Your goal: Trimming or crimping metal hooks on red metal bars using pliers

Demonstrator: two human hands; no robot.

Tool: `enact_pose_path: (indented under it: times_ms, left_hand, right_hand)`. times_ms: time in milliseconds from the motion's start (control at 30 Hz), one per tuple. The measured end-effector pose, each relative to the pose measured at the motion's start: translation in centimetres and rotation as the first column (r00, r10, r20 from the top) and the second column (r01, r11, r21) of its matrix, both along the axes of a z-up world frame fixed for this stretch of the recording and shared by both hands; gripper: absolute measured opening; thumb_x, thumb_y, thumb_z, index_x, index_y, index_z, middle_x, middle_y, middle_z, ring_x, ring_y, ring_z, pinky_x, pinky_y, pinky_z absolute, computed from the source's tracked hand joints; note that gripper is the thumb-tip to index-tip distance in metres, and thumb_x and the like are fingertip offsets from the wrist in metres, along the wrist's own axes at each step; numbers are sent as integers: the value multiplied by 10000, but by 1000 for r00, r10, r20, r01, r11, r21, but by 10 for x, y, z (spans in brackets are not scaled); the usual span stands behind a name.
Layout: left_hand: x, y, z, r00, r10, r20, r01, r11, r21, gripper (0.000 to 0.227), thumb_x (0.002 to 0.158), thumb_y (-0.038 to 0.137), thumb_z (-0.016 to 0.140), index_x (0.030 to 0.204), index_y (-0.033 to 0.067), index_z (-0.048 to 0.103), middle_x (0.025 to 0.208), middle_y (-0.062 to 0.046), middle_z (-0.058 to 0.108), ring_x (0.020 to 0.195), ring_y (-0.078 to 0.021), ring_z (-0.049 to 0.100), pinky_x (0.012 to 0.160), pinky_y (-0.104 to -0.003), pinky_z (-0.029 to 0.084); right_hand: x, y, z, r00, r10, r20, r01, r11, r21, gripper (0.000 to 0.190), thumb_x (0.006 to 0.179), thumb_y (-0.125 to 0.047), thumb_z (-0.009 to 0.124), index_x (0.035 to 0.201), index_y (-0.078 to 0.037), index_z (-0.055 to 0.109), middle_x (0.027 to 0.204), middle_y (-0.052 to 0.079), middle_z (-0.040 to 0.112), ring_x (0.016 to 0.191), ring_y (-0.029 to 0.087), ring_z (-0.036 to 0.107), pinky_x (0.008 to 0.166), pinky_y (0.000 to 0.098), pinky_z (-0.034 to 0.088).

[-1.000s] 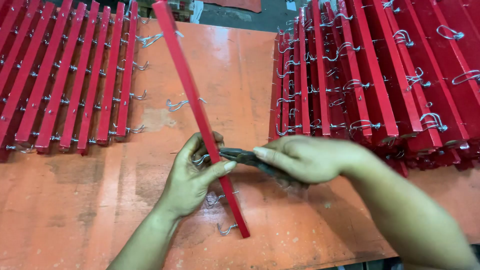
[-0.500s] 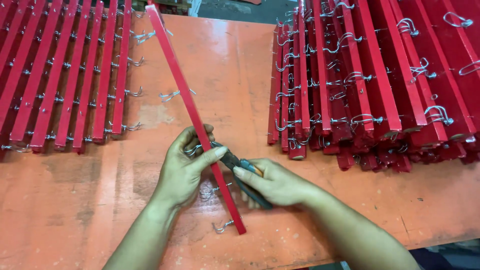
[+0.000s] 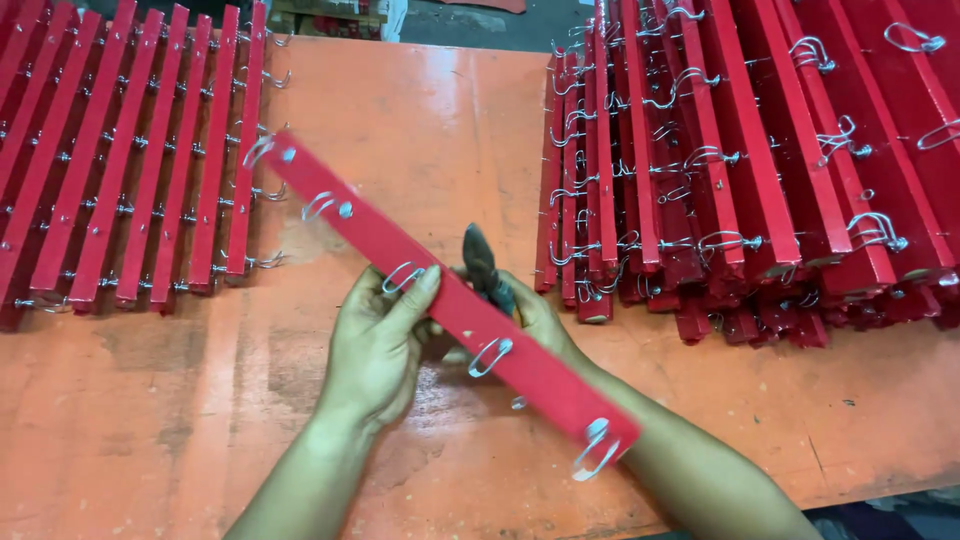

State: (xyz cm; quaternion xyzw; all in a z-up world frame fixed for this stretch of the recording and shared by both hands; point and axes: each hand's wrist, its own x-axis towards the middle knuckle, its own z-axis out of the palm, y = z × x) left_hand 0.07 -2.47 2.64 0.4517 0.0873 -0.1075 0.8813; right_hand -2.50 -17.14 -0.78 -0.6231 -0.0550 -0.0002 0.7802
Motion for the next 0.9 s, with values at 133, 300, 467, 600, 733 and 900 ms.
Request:
enact_pose_path:
  times_ms: [133,300,467,600,733,900]
  left_hand:
    - [-6,-8,-3,998,41,40,-39,998,-54,389,845,60,779,1163,-5,565,880,-115,668,705,-210,675,577,-291,589]
    - [-19,-4,9,996,26,89,-11,987,-160,144,905,51,684,1015,44,590,963,-155,724,889,-285,732,708,-396,626]
    - [-36,4,8,997,-30,66,39,990,-138,144,928,44,632,1061,10,588,1042,-209,734,918,-286,715,764,-394,597]
    - [-51,15,10,975,-208,78,214,975,-65,236,929,38,597,1147,-51,602,1060,-205,704,894,-279,692,841,-392,571]
    - [-66,31,25,900,-401,170,403,915,21,386,914,109,635,1277,-13,582,1130,-151,700,999,-255,704,931,-391,586]
    - [-82,54,62,777,-629,-37,627,767,137,304,845,120,724,1119,-8,753,843,-155,784,799,-233,806,817,-298,574]
  right_hand:
    - [3,2,9,993,-55,103,35,981,189,770,605,220,831,1311,106,547,862,182,667,762,331,757,681,442,663]
    - [-1,-5,33,979,161,122,-172,981,91,341,917,-152,747,1213,-49,614,1103,88,703,1038,221,698,957,397,614]
    - [7,-21,5,979,52,199,-30,993,-111,278,980,-269,659,1166,-62,669,1152,69,713,1098,220,680,1016,386,555]
    - [16,-8,31,988,-130,88,112,977,182,546,886,-333,739,1193,103,625,793,132,677,648,184,650,551,275,568]
    - [24,-5,40,980,-153,124,110,948,300,384,915,-332,734,1017,13,598,1007,201,726,582,201,559,486,287,490]
    - [27,-10,30,962,-257,-87,271,924,270,335,885,-300,738,1013,-15,619,871,111,728,719,168,692,594,275,565]
